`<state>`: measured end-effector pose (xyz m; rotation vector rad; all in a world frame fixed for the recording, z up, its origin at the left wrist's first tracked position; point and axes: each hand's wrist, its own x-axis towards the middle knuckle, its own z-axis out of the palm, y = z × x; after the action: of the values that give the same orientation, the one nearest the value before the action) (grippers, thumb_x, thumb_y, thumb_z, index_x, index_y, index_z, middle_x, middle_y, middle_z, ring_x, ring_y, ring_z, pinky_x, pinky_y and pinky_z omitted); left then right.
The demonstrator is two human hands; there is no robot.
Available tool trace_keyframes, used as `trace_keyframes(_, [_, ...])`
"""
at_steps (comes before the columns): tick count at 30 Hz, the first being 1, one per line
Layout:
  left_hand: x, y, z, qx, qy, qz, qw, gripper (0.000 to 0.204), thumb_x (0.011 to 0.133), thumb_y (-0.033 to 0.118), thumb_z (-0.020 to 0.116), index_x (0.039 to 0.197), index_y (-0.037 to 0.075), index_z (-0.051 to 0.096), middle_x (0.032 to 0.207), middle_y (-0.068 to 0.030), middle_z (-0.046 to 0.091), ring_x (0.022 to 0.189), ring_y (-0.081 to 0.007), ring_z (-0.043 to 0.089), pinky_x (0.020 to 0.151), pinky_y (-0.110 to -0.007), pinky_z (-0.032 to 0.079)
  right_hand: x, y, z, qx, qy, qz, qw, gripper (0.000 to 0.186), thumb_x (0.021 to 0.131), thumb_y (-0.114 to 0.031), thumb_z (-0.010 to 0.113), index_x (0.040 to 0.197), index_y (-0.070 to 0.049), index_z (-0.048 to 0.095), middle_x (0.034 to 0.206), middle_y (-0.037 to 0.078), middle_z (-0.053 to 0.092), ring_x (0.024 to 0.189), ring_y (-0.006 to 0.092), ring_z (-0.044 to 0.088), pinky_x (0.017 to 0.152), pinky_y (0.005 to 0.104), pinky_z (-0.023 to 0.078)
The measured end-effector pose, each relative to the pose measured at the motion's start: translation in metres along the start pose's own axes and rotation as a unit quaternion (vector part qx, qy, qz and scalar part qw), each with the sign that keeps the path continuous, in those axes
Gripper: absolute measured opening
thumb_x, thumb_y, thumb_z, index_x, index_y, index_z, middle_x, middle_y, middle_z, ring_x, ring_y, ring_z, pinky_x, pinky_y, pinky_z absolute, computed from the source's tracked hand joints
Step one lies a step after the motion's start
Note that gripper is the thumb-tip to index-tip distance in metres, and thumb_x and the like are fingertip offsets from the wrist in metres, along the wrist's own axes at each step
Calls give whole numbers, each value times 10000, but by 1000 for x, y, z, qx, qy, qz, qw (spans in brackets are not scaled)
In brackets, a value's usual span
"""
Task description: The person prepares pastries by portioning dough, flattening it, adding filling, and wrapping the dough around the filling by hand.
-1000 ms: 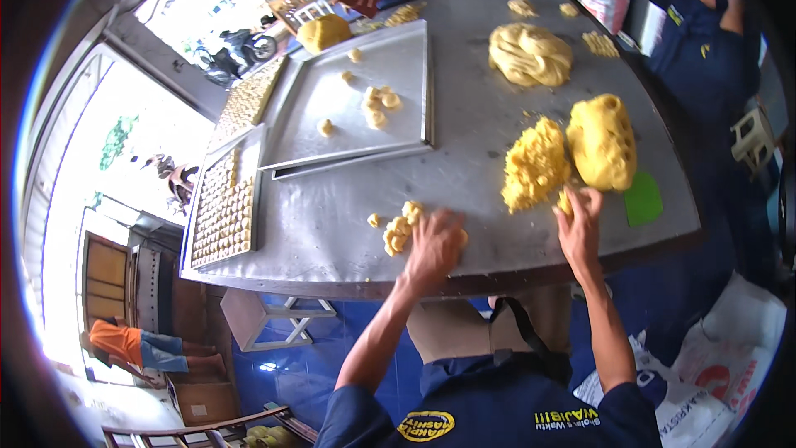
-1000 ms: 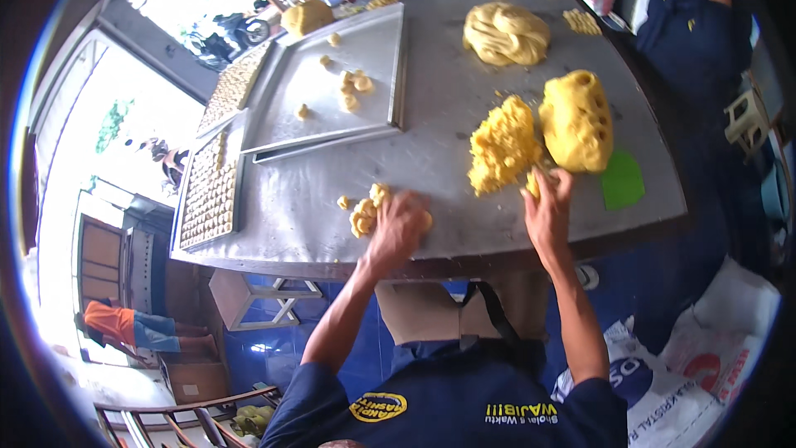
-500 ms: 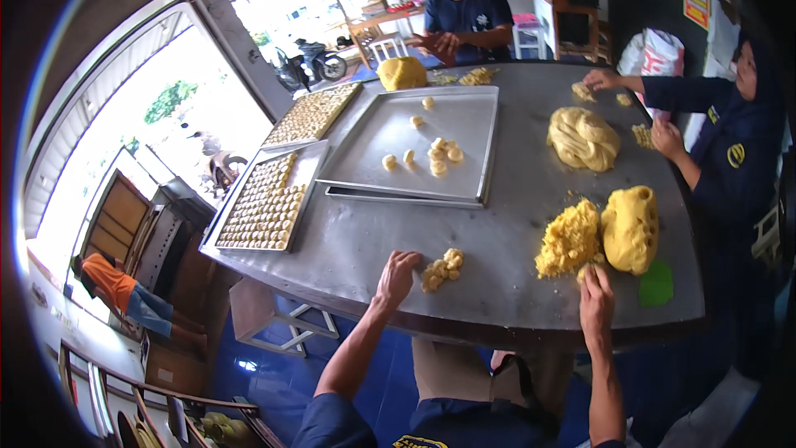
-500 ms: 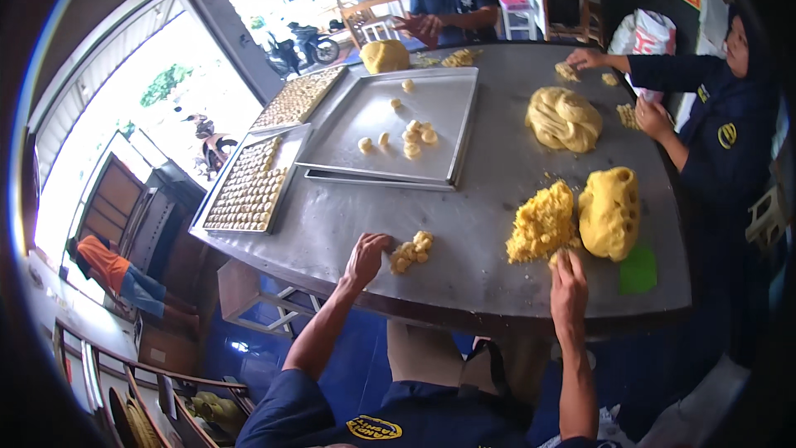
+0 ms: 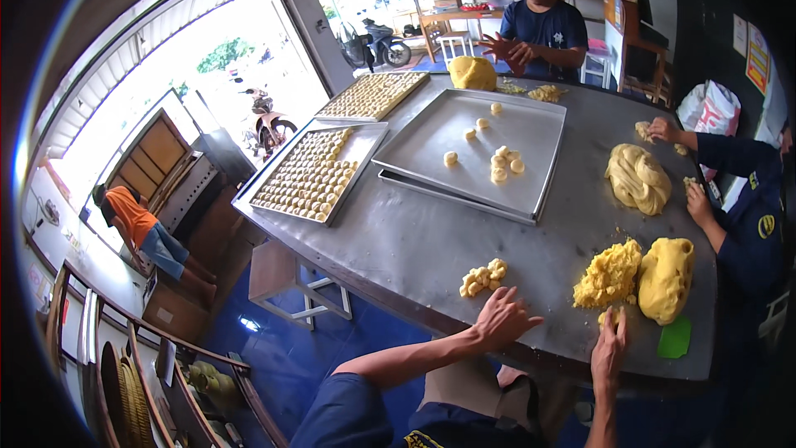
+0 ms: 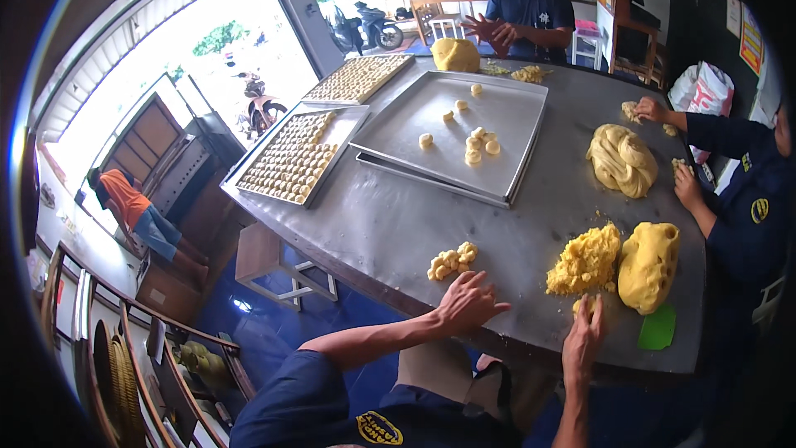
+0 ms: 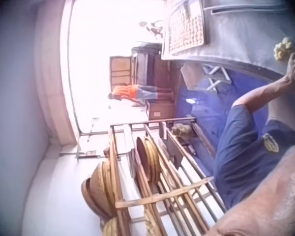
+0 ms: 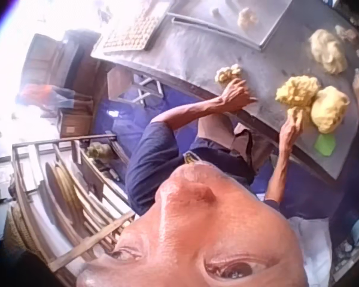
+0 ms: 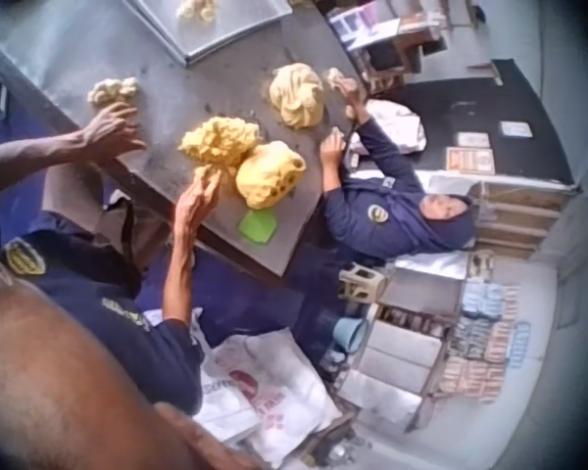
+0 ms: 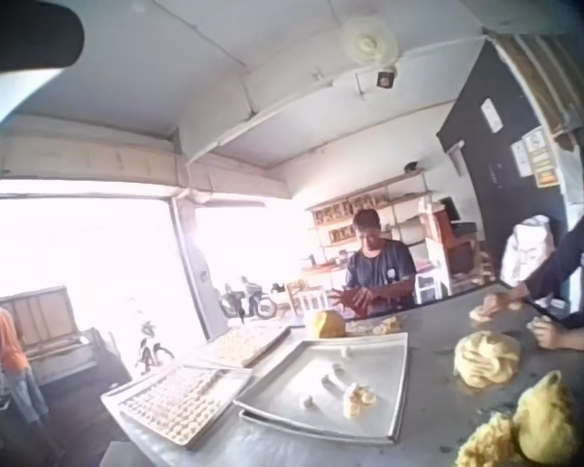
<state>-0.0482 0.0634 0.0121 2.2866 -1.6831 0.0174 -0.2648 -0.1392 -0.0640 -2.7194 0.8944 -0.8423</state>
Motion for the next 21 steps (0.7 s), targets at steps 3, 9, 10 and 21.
trace_keyframes(3, [29, -9, -1, 15, 24, -27, 999, 365, 985, 363, 640, 1052, 4, 666, 1044, -132, 686, 1137, -349, 598, 1036, -485, 446, 21, -7, -18, 106, -66, 52, 991, 464, 898, 10, 709, 1356, 18, 638, 1399, 231, 571, 1242, 422, 579, 1050, 463, 483])
trace_keyframes(9, [48, -34, 74, 27, 166, 17, 986, 435, 956, 380, 614, 1134, -17, 604, 1226, -200, 541, 1279, -354, 464, 1144, -615, 288, 41, 7, 4, 101, -3, 42, 994, 401, 819, 21, 746, 1218, 42, 713, 1189, 192, 676, 1127, 385, 618, 980, 445, 516])
trace_keyframes(10, [50, -35, 75, 29, 170, 26, 985, 451, 936, 373, 621, 1150, -22, 594, 1272, -217, 505, 1299, -359, 445, 1156, -639, 254, 41, 6, 5, 106, -2, 37, 994, 367, 801, 31, 744, 1168, 48, 733, 1151, 190, 683, 1101, 381, 622, 965, 446, 520])
trace_keyframes(21, [61, -48, 66, 44, 186, 22, 981, 482, 909, 403, 569, 1161, -7, 586, 1244, -190, 523, 1305, -353, 457, 1153, -646, 237, 51, 24, -10, 35, -31, -63, 997, 378, 871, 58, 642, 1249, 69, 631, 1244, 268, 568, 1150, 441, 574, 1008, 490, 483])
